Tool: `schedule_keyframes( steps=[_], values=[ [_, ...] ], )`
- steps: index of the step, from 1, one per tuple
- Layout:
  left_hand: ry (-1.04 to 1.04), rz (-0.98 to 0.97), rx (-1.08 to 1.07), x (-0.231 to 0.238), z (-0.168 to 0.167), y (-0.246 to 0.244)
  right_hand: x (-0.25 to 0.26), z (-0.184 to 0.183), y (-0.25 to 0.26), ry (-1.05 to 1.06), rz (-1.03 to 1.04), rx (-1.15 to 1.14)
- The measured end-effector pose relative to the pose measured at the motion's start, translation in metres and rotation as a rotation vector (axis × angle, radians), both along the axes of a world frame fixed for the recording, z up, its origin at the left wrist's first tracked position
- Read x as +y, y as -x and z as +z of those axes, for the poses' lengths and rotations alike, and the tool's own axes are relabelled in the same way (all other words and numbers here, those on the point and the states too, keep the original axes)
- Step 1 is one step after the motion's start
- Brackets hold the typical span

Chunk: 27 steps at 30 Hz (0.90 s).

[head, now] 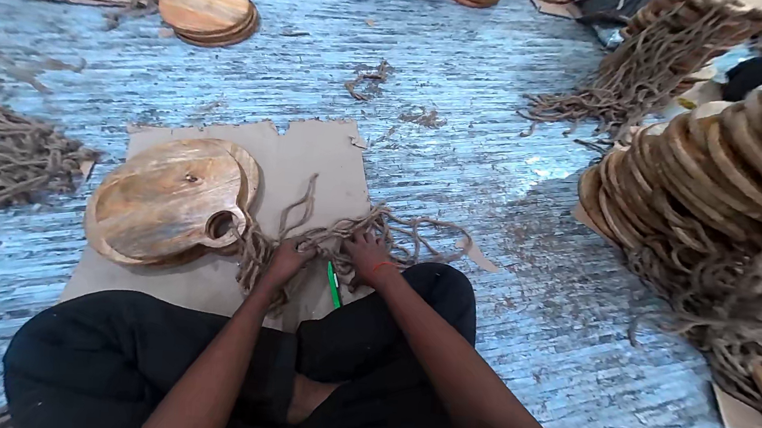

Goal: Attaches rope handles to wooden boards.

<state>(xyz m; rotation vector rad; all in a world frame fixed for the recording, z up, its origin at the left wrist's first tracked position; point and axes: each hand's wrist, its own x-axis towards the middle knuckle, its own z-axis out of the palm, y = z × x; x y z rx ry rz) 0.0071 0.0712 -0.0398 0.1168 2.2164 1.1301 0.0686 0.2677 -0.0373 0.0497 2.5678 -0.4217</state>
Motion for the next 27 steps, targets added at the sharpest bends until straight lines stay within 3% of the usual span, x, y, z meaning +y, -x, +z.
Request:
schedule_keyframes(
  steps=[4, 7, 11, 13, 15, 19, 23, 27],
  values=[
    [-0.026, 0.049, 0.018, -0.007, 0.011, 0.002, 0.017, 0.013, -0.010, -0.184, -0.067, -0.113],
    [-0.062, 0.059, 0.042, -0.014, 0.011, 0.004, 0.051, 0.032, -0.011, -0.377, -0.324, -0.315],
    [-0.096, 0.010, 0.058, -0.020, 0.001, 0.005, 0.124, 0.047, -0.017, -0.465, -0.587, -0.260],
    [-0.102, -0.029, 0.040, -0.018, 0.005, 0.002, 0.134, 0.068, -0.020, -0.387, -0.486, -0.157],
    [-0.114, -0.045, 0.025, -0.014, 0.009, 0.000, 0.124, 0.074, -0.014, -0.179, -0.358, 0.075],
    [-0.131, -0.067, 0.021, -0.016, 0.008, -0.003, 0.045, 0.058, -0.007, 0.316, -0.135, 0.428],
    [-0.208, -0.124, -0.016, -0.021, 0.007, -0.006, -0.022, 0.038, 0.007, 0.409, 0.055, 0.303],
    [-0.167, -0.192, -0.089, -0.024, 0.006, -0.011, -0.028, 0.024, 0.016, 0.345, 0.103, 0.136]
  ],
)
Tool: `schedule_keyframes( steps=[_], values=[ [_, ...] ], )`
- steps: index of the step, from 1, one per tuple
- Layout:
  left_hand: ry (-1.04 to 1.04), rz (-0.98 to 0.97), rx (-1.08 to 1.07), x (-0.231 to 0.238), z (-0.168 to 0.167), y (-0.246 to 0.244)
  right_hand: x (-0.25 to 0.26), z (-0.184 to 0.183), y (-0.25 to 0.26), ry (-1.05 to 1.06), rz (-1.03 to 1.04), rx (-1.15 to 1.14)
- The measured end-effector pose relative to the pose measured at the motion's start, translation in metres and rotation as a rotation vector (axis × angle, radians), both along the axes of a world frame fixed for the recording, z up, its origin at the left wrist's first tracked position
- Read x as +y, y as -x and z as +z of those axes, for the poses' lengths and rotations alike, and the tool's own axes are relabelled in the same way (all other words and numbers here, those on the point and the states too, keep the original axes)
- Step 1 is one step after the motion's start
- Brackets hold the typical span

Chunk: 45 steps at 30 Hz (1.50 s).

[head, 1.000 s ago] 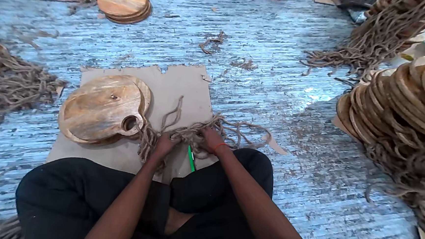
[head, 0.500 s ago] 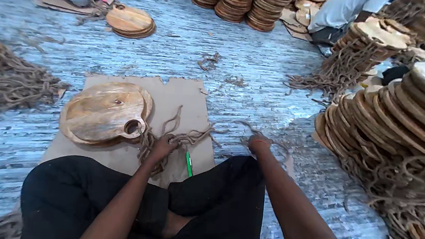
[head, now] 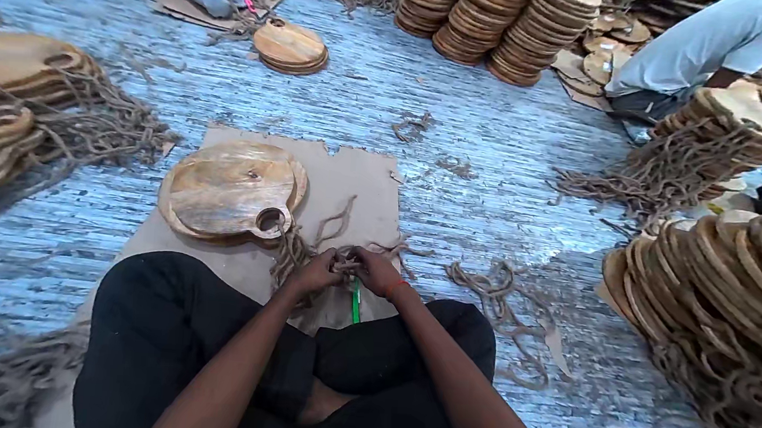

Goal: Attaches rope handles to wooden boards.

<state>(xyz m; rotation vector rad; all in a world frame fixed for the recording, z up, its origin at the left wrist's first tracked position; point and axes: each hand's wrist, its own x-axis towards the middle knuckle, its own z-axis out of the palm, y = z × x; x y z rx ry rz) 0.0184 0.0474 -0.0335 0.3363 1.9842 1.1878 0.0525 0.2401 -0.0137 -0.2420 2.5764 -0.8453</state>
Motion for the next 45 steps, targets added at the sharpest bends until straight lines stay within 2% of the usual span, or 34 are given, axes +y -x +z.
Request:
schedule_keyframes(
  steps=[4, 10, 13, 19, 31, 35, 45],
  values=[
    [-0.008, 0.066, -0.069, 0.005, 0.004, -0.003, 0.018, 0.006, -0.008, 0.023, -0.035, 0.020],
    [0.082, 0.078, 0.077, 0.011, -0.011, -0.003, 0.031, -0.015, -0.013, 0.161, -0.136, 0.118],
    [0.121, 0.085, 0.181, 0.015, -0.020, -0.006, 0.035, -0.032, -0.004, 0.075, -0.125, 0.101],
    [0.231, 0.045, 0.309, 0.027, -0.027, -0.010, 0.019, -0.013, -0.010, -0.182, -0.083, 0.023],
    [0.166, 0.151, 0.307, 0.032, -0.029, -0.009, 0.016, -0.019, -0.006, -0.047, -0.160, -0.005],
    [0.206, 0.136, 0.289, 0.032, -0.033, -0.007, 0.021, -0.044, 0.003, -0.017, -0.160, -0.012],
    [0.231, 0.077, 0.294, 0.035, -0.032, -0.003, 0.020, -0.051, 0.006, 0.037, -0.251, -0.085]
  ],
)
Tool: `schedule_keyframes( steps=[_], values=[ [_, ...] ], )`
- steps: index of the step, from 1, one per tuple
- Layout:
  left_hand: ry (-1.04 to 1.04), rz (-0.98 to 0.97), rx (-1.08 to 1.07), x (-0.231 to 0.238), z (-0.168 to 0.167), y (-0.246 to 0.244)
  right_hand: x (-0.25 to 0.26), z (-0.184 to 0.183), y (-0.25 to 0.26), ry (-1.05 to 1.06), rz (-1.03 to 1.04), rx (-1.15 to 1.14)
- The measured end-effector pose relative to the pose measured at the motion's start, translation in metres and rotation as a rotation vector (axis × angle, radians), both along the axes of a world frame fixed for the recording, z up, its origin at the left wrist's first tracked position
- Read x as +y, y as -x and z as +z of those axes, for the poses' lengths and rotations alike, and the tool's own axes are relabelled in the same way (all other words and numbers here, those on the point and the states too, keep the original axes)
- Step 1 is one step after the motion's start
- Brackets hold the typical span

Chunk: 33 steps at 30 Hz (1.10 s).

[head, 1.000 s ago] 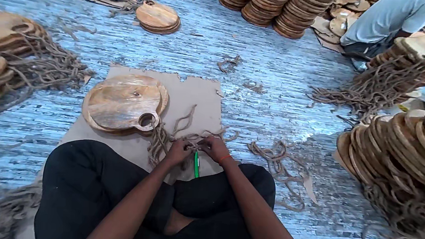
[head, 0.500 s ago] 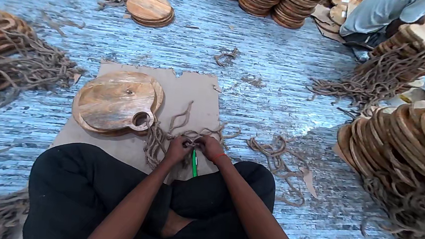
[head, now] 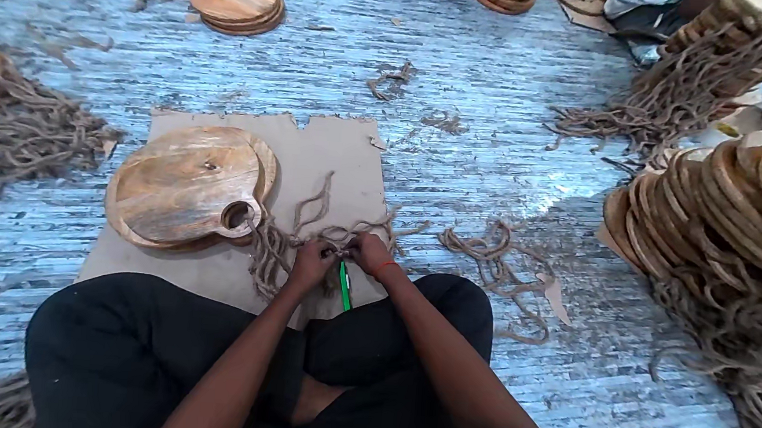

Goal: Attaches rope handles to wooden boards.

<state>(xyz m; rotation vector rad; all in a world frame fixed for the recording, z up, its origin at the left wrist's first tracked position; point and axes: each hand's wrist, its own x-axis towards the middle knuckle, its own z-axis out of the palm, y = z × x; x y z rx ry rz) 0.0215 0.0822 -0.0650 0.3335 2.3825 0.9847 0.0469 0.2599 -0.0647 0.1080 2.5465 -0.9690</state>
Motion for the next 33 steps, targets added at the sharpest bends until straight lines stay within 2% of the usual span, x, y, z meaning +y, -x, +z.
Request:
schedule_keyframes(
  steps=[9, 13, 33],
  values=[
    [-0.005, 0.033, 0.004, 0.000, 0.005, -0.001, 0.003, 0.012, 0.006, -0.002, 0.022, -0.129],
    [-0.011, 0.040, 0.017, 0.000, 0.005, 0.002, 0.002, 0.010, 0.005, 0.006, -0.014, -0.073],
    [0.001, 0.023, 0.003, 0.003, -0.002, 0.004, 0.000, 0.012, 0.007, -0.037, 0.004, -0.138]
  ],
)
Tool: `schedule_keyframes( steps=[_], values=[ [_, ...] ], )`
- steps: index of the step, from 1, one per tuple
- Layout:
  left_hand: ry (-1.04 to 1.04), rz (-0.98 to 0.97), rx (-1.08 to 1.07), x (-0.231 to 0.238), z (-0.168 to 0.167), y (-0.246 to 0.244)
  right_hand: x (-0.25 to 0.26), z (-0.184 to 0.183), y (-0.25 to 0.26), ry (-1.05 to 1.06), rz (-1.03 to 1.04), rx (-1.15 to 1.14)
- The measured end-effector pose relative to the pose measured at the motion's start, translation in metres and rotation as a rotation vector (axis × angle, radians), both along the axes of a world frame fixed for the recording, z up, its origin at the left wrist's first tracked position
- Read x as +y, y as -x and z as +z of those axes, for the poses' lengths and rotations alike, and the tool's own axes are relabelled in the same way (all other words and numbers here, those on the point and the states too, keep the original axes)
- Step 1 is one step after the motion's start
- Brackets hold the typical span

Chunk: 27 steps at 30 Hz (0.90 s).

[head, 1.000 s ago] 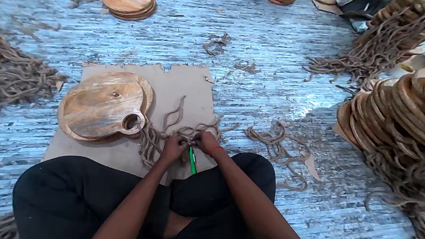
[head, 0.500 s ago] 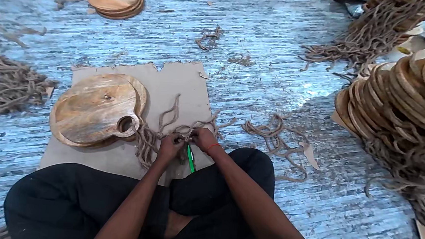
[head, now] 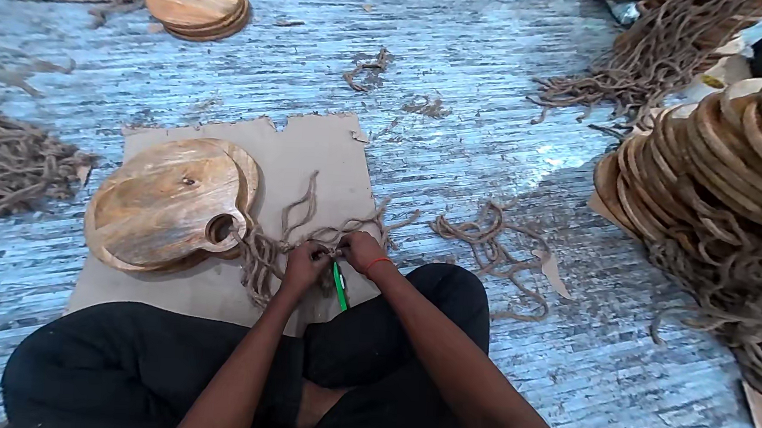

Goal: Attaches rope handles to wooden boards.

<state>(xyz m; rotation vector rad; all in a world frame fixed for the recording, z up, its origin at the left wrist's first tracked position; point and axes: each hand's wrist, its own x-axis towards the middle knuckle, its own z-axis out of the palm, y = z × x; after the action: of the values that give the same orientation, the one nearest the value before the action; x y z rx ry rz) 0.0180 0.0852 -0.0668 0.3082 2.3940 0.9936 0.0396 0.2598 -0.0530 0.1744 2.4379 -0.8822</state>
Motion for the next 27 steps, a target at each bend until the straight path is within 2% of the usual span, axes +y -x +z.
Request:
schedule_keyframes(
  steps=[8, 11, 17, 22, 27],
  values=[
    [0.027, -0.093, -0.041, -0.004, -0.003, 0.004, -0.005, -0.003, 0.000, -0.037, 0.027, -0.103],
    [0.030, -0.039, 0.025, 0.000, -0.003, 0.001, -0.009, -0.004, 0.002, -0.063, 0.017, -0.048],
    [0.022, -0.056, 0.006, -0.003, -0.005, 0.002, -0.010, 0.000, 0.000, -0.047, -0.033, -0.128],
    [0.025, -0.013, 0.082, 0.003, -0.007, 0.006, -0.017, 0.008, 0.007, -0.111, -0.084, -0.129],
    [0.015, -0.062, 0.026, -0.005, -0.004, -0.001, -0.017, 0.010, -0.001, -0.084, -0.065, -0.158]
  ],
)
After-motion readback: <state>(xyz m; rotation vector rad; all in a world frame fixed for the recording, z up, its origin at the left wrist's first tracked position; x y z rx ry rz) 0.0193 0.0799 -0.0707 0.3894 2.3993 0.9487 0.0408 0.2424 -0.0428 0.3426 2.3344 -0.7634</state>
